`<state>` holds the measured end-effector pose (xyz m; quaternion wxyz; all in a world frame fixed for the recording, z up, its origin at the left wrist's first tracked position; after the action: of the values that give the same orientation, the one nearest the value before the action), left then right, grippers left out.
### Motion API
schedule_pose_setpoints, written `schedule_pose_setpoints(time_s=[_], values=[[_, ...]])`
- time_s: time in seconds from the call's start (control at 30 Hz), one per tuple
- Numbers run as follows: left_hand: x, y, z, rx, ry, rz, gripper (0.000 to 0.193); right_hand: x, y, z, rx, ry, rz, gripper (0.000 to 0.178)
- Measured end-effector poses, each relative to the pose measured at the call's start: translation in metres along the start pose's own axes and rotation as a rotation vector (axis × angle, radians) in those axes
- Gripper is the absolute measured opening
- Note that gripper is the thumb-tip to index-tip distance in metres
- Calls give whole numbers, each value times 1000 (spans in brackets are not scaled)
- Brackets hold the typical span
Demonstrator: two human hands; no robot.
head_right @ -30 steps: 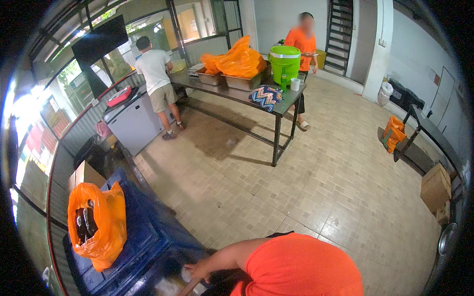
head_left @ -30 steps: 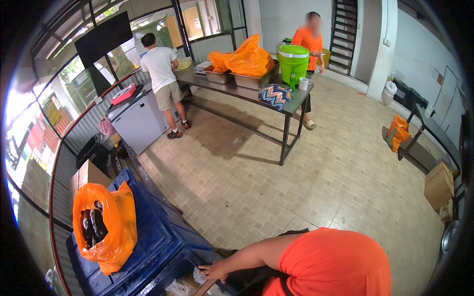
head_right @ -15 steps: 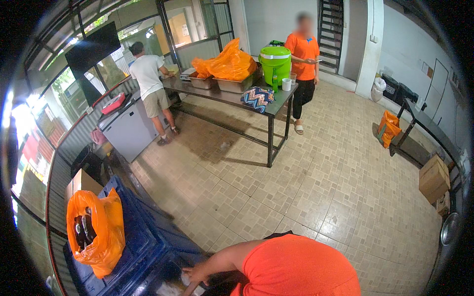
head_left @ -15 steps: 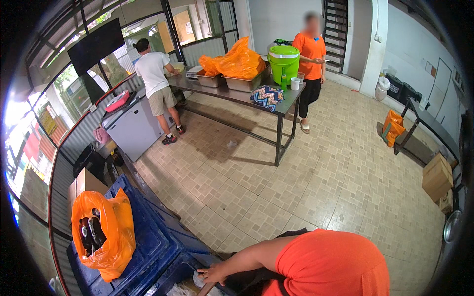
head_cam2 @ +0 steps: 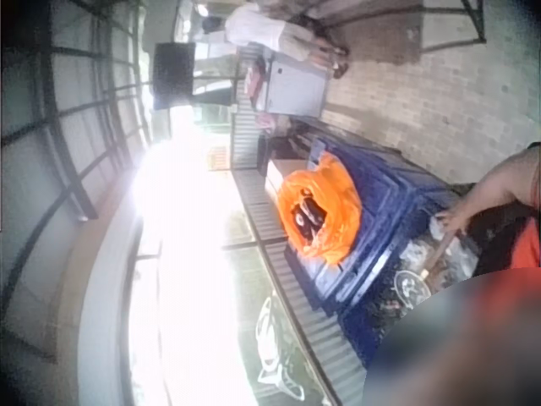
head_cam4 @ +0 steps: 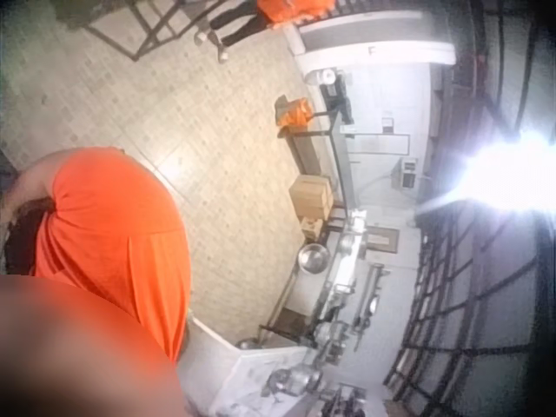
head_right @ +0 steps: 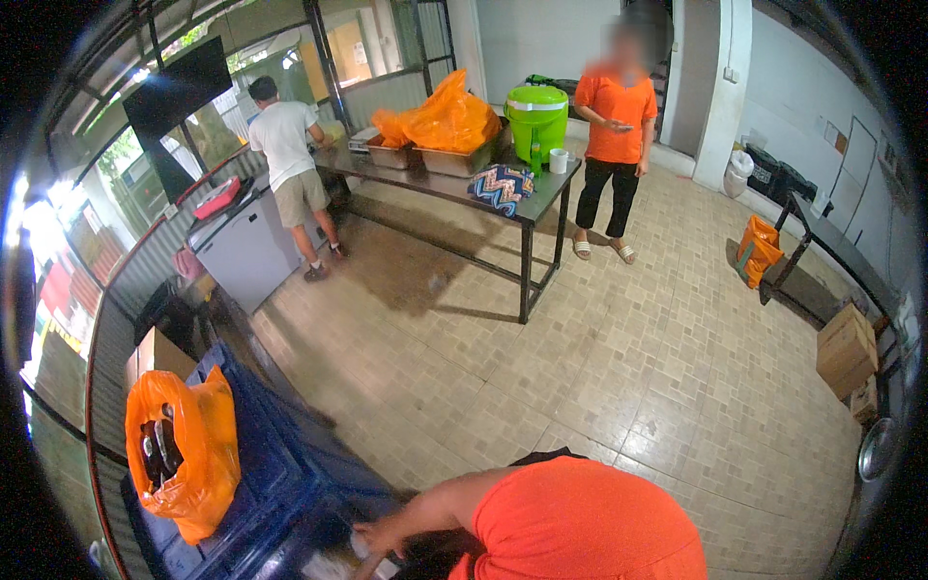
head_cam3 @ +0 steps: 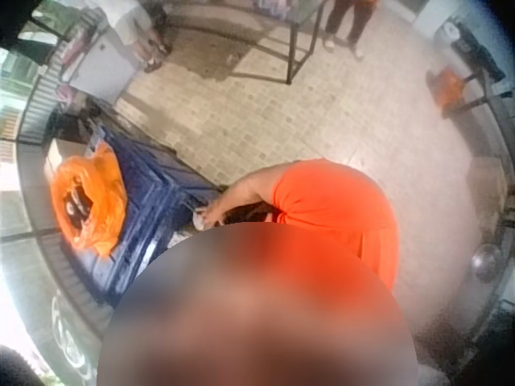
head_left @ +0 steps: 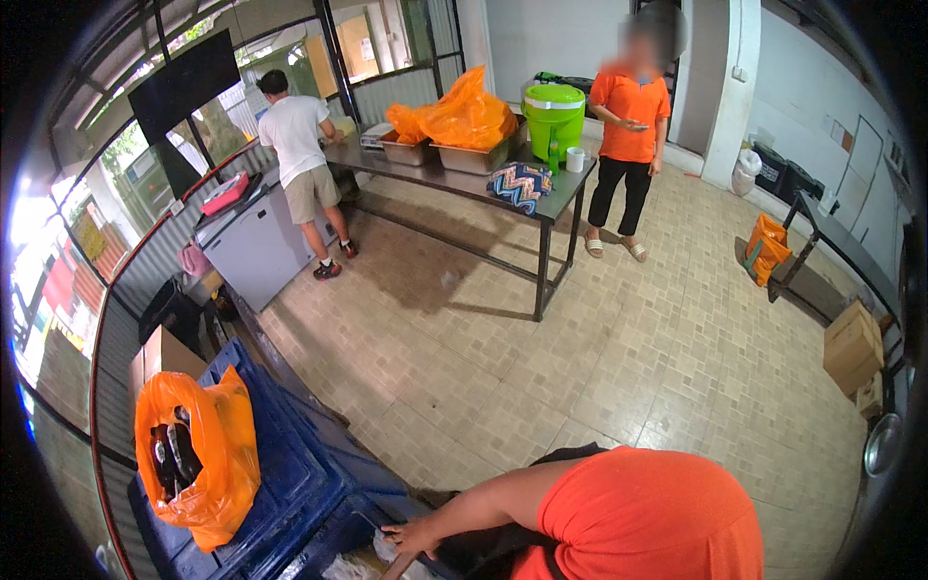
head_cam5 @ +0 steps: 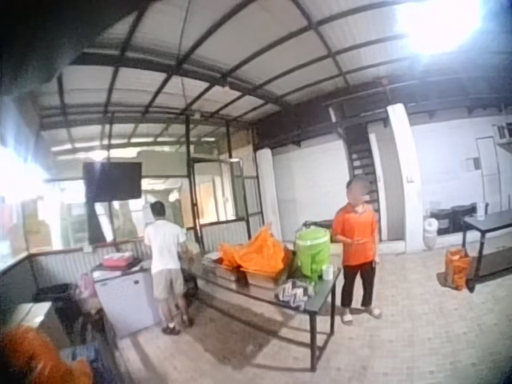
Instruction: The person uses a strainer to scoop various items from a blue bin filled with water and floating debris. They transfer the retrieved items, including plastic bottles and food waste, into an orange plastic bag placed on top of the bin.
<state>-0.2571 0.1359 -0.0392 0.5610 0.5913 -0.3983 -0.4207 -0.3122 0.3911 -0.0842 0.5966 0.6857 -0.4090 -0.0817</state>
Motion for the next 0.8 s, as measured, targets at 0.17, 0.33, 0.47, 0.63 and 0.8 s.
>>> schedule_pose_setpoints(time_s=[0.17, 0.33, 0.47, 0.63, 0.8], values=[[11, 0, -1, 15, -22, 16, 54, -4, -11, 3, 39, -50, 99, 96], [8, 1, 2, 5, 3, 14, 52, -3, -3, -2, 75, -35, 82, 93], [2, 1, 5, 5, 8, 12, 51, -5, -1, 0, 99, -38, 63, 97], [0, 1, 9, 6, 3, 12, 49, -6, -9, 8, 59, -57, 34, 100], [-1, 0, 12, 3, 2, 8, 48, -8, -16, 14, 65, -47, 13, 99]])
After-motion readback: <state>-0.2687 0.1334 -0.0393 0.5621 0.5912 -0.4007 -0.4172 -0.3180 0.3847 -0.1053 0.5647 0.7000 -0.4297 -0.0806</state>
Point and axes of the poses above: each hand's wrist, its own z-axis towards the middle knuckle, its own y-axis out of the back of the hand, x = y × z, the point moved 4 cm from there along z, towards the middle knuckle, and after that the axes turned 12 degrees about -y, right-handed, at the moved point
